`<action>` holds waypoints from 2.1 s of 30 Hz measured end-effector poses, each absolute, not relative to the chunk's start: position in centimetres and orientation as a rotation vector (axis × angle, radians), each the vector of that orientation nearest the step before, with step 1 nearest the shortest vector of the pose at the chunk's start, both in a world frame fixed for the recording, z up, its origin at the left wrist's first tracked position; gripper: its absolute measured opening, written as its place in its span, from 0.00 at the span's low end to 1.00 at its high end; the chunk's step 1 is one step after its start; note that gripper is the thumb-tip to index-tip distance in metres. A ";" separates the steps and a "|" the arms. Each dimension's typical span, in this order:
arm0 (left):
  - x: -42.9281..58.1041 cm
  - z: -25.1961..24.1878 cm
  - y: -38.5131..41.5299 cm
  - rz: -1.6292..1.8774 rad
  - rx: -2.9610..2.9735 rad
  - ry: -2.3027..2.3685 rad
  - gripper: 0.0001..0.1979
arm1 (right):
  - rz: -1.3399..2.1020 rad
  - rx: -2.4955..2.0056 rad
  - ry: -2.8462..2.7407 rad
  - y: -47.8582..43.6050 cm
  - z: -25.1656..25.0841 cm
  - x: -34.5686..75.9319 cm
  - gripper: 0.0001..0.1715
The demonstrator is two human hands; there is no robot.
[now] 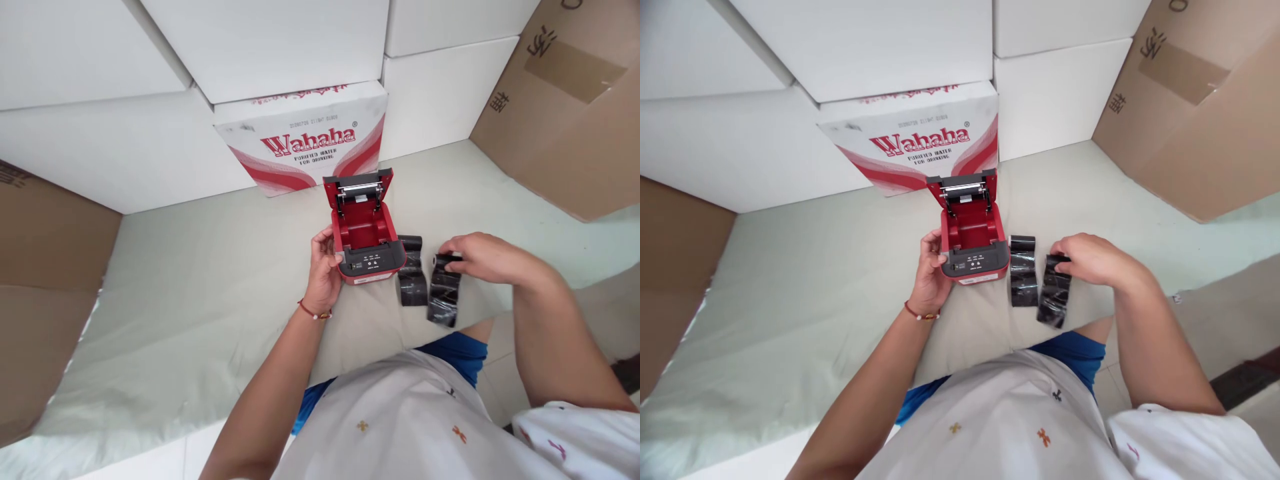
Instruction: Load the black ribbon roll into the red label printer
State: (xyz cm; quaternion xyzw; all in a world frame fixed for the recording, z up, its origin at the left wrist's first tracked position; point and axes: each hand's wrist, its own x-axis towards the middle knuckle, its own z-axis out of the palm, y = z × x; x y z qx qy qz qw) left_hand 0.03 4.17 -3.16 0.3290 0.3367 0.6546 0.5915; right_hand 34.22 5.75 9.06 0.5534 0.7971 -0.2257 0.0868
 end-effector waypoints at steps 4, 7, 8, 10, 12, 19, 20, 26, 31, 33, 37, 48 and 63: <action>0.0 -3.2 4.3 1.527 0.760 0.791 0.31 | -0.953 1.427 2.575 5.0 15.9 34.0 0.20; 0.3 -3.3 4.2 1.540 0.761 0.800 0.30 | -0.934 1.355 2.736 5.3 18.7 29.9 0.20; 0.5 -3.4 4.1 1.552 0.770 0.815 0.29 | -0.876 1.364 2.781 5.6 18.8 27.9 0.20; 0.9 -3.3 3.5 1.609 0.806 0.896 0.26 | -0.682 1.426 2.847 6.4 17.8 23.7 0.20; 1.2 -3.0 2.6 1.706 0.902 1.054 0.23 | -0.485 1.510 2.776 7.2 16.0 20.1 0.20; 0.7 -1.1 -0.6 1.865 1.856 1.304 0.18 | -0.303 1.603 2.622 9.7 11.8 16.4 0.23; 0.7 -1.1 -0.7 1.829 1.934 1.283 0.17 | -0.307 1.597 2.630 10.0 11.6 16.5 0.23; 1.2 -2.3 -0.6 1.696 2.030 1.281 0.09 | -0.292 1.647 2.604 11.0 10.9 16.1 0.24; 1.7 -2.5 -0.8 1.597 2.064 1.305 0.14 | -0.295 1.690 2.567 11.4 10.4 15.1 0.24; 2.0 -2.4 -1.1 1.569 2.051 1.317 0.16 | -0.309 1.682 2.577 11.1 10.5 15.1 0.23; 2.7 -2.3 -1.4 1.573 2.148 1.348 0.21 | -0.597 1.485 2.853 9.2 12.5 16.9 0.18; 3.2 -2.2 -1.3 1.685 2.263 1.344 0.22 | -0.222 1.709 3.093 10.8 13.2 20.3 0.30; 3.8 -0.9 -2.1 1.726 2.534 1.634 0.26 | -0.026 1.478 2.840 4.0 10.0 20.3 0.21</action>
